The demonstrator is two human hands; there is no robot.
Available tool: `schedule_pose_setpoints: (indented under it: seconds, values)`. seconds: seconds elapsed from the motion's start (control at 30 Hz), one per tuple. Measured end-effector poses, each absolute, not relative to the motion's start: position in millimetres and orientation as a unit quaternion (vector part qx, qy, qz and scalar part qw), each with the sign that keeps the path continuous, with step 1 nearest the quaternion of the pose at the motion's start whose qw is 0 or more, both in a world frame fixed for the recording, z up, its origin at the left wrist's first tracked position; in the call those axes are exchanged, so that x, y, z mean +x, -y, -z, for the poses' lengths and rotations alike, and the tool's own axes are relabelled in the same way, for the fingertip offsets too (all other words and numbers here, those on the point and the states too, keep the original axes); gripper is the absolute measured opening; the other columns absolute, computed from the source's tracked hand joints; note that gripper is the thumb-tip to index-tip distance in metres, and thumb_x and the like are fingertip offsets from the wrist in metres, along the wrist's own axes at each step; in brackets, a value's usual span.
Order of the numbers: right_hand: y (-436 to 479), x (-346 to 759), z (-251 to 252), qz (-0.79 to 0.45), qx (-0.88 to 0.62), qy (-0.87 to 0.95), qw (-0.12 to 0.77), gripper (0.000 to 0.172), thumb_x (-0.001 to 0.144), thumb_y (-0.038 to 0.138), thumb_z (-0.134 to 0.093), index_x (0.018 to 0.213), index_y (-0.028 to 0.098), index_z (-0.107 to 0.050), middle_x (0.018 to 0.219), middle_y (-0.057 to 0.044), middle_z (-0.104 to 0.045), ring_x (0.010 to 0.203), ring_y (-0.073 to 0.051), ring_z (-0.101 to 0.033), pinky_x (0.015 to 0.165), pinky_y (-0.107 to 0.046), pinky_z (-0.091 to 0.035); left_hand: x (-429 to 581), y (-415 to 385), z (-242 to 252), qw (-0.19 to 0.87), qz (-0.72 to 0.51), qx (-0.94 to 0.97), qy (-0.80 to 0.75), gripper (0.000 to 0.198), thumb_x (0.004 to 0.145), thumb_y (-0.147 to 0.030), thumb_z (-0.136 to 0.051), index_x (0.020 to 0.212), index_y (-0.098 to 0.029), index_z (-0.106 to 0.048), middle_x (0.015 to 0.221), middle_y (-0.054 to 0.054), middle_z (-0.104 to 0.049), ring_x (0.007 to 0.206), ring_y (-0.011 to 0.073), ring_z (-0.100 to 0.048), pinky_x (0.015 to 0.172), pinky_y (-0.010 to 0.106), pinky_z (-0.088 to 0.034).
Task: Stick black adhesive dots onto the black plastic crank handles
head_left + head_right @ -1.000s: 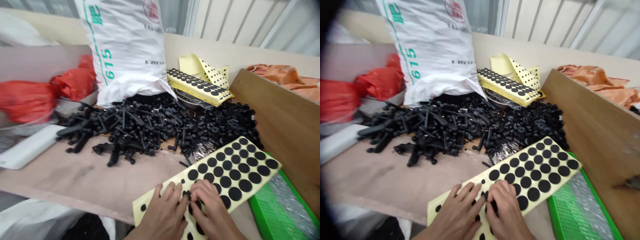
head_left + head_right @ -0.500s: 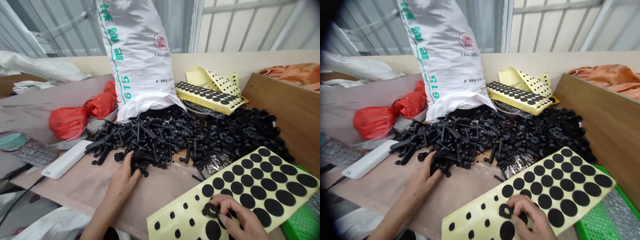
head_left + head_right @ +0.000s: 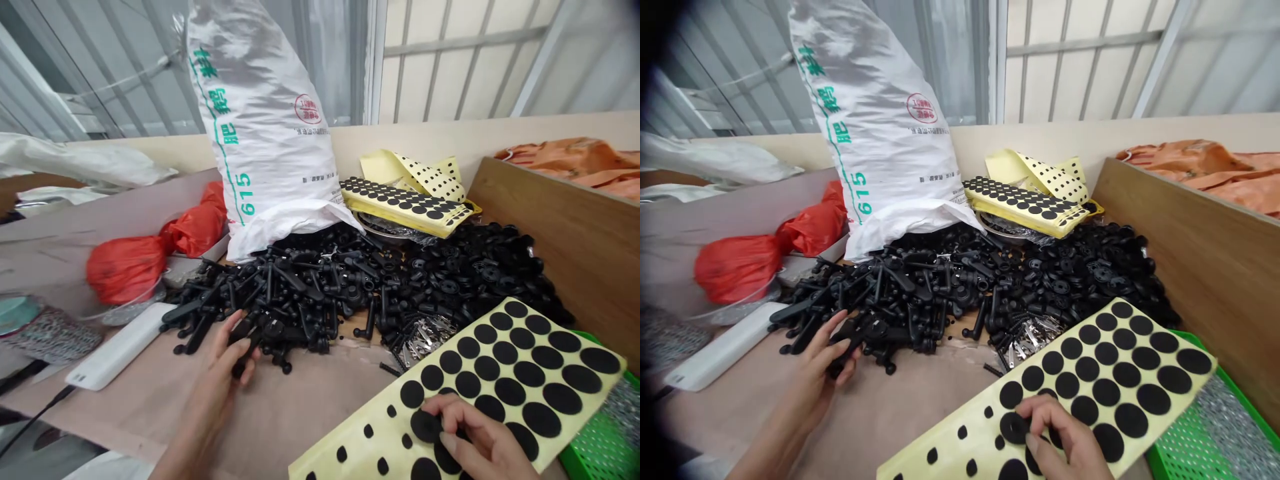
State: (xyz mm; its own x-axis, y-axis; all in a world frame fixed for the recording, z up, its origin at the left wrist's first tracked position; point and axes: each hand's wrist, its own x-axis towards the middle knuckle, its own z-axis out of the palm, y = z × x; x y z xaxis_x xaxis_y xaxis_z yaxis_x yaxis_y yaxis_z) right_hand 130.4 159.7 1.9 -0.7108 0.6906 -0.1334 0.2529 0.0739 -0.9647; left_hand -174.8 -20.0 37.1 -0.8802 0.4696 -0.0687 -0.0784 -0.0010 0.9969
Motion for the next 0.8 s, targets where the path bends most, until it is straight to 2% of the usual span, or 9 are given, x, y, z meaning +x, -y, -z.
schedule_pose_setpoints:
  seconds: [0.17, 0.27, 0.37, 0.5, 0.57, 0.67, 0.8]
  values:
    - [-157, 129, -1, -0.604, -0.348, 0.687, 0.206, 0.017, 0.071, 0.033, -0.064, 0.061, 0.022, -0.055, 0.101, -0.009, -0.069, 0.099, -0.030, -0.062, 0.086, -0.039, -0.047, -161, 15, -46, 0.190, -0.690, 0.222, -0.662, 0.072, 0.076, -0.032, -0.062, 0.140, -0.021, -0.030, 0.063, -0.003, -0.062, 0.047, 0.0104, -0.047, 0.050, 0.021, -0.039]
    - [-155, 127, -6, -0.625, -0.358, 0.657, 0.224, 0.020, 0.070, 0.035, -0.065, 0.061, 0.021, -0.054, 0.099, -0.010, -0.068, 0.096, -0.030, -0.061, 0.081, -0.039, -0.048, -160, 6, -51, 0.250, -0.637, 0.276, -0.675, 0.065, 0.077, -0.032, -0.060, 0.135, -0.018, -0.037, 0.061, -0.003, -0.061, 0.052, 0.0132, -0.052, 0.058, 0.026, -0.043]
    - [-154, 126, -11, -0.654, -0.364, 0.622, 0.231, 0.023, 0.070, 0.035, -0.066, 0.061, 0.020, -0.052, 0.099, -0.010, -0.067, 0.096, -0.029, -0.059, 0.080, -0.037, -0.046, -161, -10, -54, 0.322, -0.545, 0.329, -0.701, 0.055, 0.075, -0.032, -0.062, 0.126, -0.016, -0.048, 0.065, -0.002, -0.061, 0.053, 0.0146, -0.054, 0.056, 0.026, -0.044]
    - [-155, 126, -13, -0.703, -0.344, 0.569, 0.254, 0.022, 0.072, 0.032, -0.066, 0.062, 0.019, -0.052, 0.097, -0.007, -0.065, 0.090, -0.025, -0.058, 0.077, -0.034, -0.044, -153, -30, -59, 0.287, -0.453, 0.383, -0.752, 0.057, 0.068, -0.034, -0.068, 0.122, -0.019, -0.055, 0.065, -0.002, -0.062, 0.047, 0.0148, -0.050, 0.046, 0.024, -0.039]
    - [-155, 127, -13, -0.722, -0.334, 0.545, 0.265, 0.019, 0.073, 0.029, -0.066, 0.063, 0.019, -0.052, 0.097, -0.005, -0.064, 0.089, -0.022, -0.057, 0.077, -0.032, -0.043, -143, -36, -63, 0.295, -0.452, 0.399, -0.741, 0.052, 0.069, -0.034, -0.068, 0.118, -0.020, -0.058, 0.067, -0.001, -0.065, 0.053, 0.0170, -0.055, 0.051, 0.025, -0.042]
    - [-156, 128, -16, -0.751, -0.319, 0.506, 0.279, 0.016, 0.073, 0.024, -0.067, 0.064, 0.019, -0.054, 0.098, -0.004, -0.064, 0.087, -0.020, -0.057, 0.076, -0.030, -0.042, -119, -42, -65, 0.408, -0.503, 0.378, -0.661, 0.040, 0.073, -0.030, -0.063, 0.112, -0.023, -0.054, 0.084, 0.002, -0.069, 0.068, 0.0190, -0.063, 0.065, 0.028, -0.046]
    - [-156, 127, -21, -0.793, -0.299, 0.451, 0.281, 0.015, 0.069, 0.023, -0.069, 0.063, 0.018, -0.056, 0.099, -0.005, -0.064, 0.087, -0.020, -0.057, 0.078, -0.029, -0.042, -86, -49, -56, 0.546, -0.503, 0.355, -0.568, 0.040, 0.067, -0.020, -0.060, 0.106, -0.022, -0.053, 0.087, 0.002, -0.068, 0.059, 0.0135, -0.059, 0.061, 0.027, -0.046]
